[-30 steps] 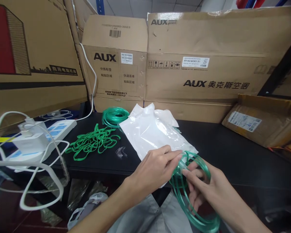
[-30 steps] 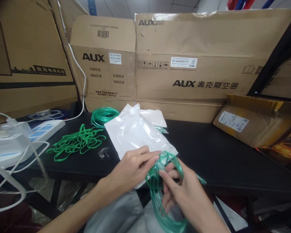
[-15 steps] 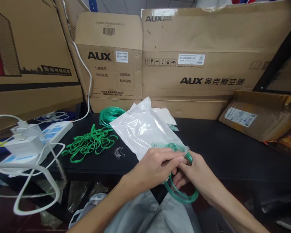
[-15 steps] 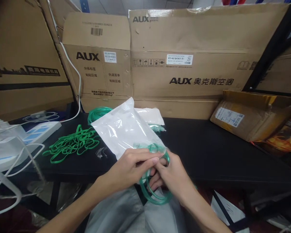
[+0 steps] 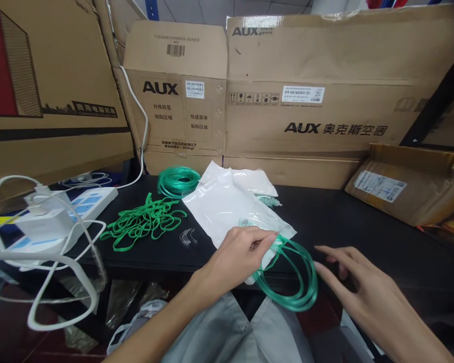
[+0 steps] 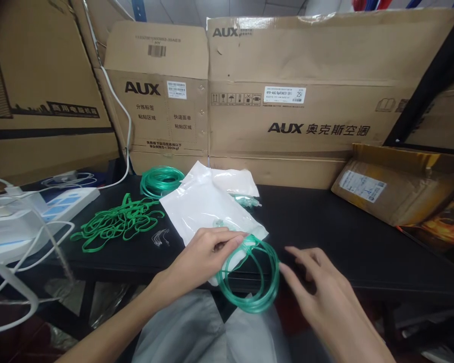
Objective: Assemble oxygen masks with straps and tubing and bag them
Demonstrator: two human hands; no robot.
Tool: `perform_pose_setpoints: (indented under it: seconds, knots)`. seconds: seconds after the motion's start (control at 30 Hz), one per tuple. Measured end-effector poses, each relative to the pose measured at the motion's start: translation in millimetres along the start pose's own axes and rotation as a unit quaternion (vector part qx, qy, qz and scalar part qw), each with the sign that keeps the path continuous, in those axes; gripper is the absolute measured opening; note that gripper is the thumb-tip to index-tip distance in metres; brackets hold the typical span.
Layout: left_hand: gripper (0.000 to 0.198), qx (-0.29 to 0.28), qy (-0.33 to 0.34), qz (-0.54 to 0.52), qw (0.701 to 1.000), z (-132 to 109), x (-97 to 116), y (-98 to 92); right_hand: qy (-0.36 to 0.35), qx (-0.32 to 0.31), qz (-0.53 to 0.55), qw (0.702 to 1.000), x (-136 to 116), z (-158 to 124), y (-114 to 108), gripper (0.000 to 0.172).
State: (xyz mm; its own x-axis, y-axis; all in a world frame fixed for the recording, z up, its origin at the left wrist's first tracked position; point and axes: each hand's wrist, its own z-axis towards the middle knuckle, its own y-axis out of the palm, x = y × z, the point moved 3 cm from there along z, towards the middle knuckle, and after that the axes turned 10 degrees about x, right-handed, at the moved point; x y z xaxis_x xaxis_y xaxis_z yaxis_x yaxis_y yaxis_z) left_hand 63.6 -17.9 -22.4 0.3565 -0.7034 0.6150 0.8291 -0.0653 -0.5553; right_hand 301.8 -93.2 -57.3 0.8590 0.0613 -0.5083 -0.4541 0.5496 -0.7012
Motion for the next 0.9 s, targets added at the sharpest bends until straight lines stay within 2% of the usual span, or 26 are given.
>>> perform_pose_setpoints:
  seconds: [0.1,0.2,0.3,0.43,0.5,0.57,0.63,0.73,0.77,0.8,0.9]
  knots:
    - [0.041,0.0,0.002,-0.003,1.0,-0.6,-0.8,0.1,-0.075,-0.025,-0.032,0.996,-0.8,2.0,13.5,0.024]
    - [0.04,0.0,-0.003,-0.009,1.0,-1.2,-2.0,0.2,-0.085,-0.033,-0.049,0.995,-3.7,4.8,19.4,0.018]
    - [0.038,-0.002,0.003,-0.013,1.0,-1.5,-1.9,0.8,-0.032,-0.05,-0.014,0.998,-10.4,6.3,22.6,0.016]
    - [0.036,0.003,0.013,-0.022,1.0,-1.7,0.0,3.8,0.066,-0.04,0.166,0.983,-23.4,12.2,28.9,0.019]
    - [0.036,0.011,0.019,-0.017,1.0,-2.1,0.9,6.1,0.112,-0.04,0.267,0.956,-26.4,17.4,32.4,0.029]
    - [0.035,0.021,0.026,-0.011,0.999,-2.6,1.4,8.0,0.174,-0.071,0.351,0.917,-26.0,20.6,34.1,0.036]
    - [0.034,0.03,0.026,-0.008,0.999,-3.3,0.8,9.5,0.257,-0.108,0.438,0.855,-24.1,18.4,31.4,0.041]
    - [0.035,0.037,0.014,-0.005,0.999,-4.4,-1.4,11.1,0.369,-0.127,0.555,0.735,-24.0,4.4,19.3,0.047]
    - [0.035,0.038,0.012,-0.003,0.999,-4.7,-1.8,11.5,0.391,-0.126,0.57,0.711,-25.4,-2.0,14.6,0.048]
    - [0.035,0.039,0.013,0.002,0.999,-4.9,-1.8,11.8,0.404,-0.126,0.571,0.703,-27.5,-8.6,10.6,0.048]
    - [0.035,0.035,0.02,0.021,0.999,-5.1,-0.1,11.9,0.393,-0.145,0.537,0.732,-38.0,-23.6,5.1,0.052]
